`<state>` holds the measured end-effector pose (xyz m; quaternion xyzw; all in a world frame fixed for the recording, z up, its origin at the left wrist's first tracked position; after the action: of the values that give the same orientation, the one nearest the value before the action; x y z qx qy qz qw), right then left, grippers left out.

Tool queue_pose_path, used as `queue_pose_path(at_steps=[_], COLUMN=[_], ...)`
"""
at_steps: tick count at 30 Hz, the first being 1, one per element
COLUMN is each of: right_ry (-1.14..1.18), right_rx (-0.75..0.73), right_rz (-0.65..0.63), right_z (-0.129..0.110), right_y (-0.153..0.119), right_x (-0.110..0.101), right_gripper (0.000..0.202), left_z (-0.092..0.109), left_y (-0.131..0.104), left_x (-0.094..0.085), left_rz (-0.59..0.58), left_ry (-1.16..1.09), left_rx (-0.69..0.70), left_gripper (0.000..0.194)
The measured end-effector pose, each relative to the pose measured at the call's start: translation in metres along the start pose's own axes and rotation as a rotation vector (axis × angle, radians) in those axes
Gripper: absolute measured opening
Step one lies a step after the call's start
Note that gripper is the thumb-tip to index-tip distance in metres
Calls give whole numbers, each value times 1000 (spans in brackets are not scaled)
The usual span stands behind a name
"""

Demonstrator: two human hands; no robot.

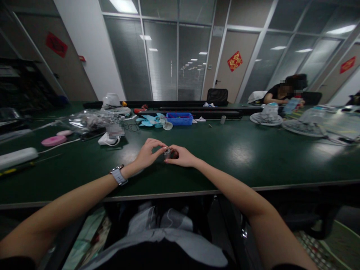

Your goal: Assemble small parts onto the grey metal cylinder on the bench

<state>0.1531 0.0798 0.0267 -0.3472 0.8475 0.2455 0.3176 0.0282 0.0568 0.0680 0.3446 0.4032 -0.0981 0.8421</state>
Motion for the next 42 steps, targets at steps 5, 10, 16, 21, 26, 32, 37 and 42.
queue_pose_path(at_steps=[5,10,16,21,26,32,37,42], right_ry=[-5,29,27,31,25,4,7,22], right_rx=[4,1,-10,-12,5,-10,-14,1], right_rz=[-4,-7,2,-3,-4,-6,-10,-9], right_z=[1,-1,0,1,0,-2,0,2], right_y=[1,1,1,1,0,0,0,1], right_x=[0,1,0,1,1,0,0,0], right_gripper=[50,48,48,49,47,47,47,50], left_z=[-5,-10,-9,-9,-12,-10,-6,-5], left_y=[1,1,1,0,1,0,0,1], left_x=[4,10,20,21,17,10,6,1], left_rz=[-23,-60,-159,-158,-126,-56,-32,22], left_ry=[-1,-14,-40,-63,-59,-42,-27,-21], left_rx=[14,21,32,31,6,-5,-3,-19], left_gripper=[26,32,35,35,33,27,23,22])
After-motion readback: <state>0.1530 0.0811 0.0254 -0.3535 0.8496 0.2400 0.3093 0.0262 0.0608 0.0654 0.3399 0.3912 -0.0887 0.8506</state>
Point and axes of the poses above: each hand's wrist, its own y-axis towards the middle knuckle, its own x-axis out of the palm, z = x × y, the point moved 8 cm from there along y, towards the middle knuckle, and after that the axes turned 10 degrees about -z, right-handed, at the moved point
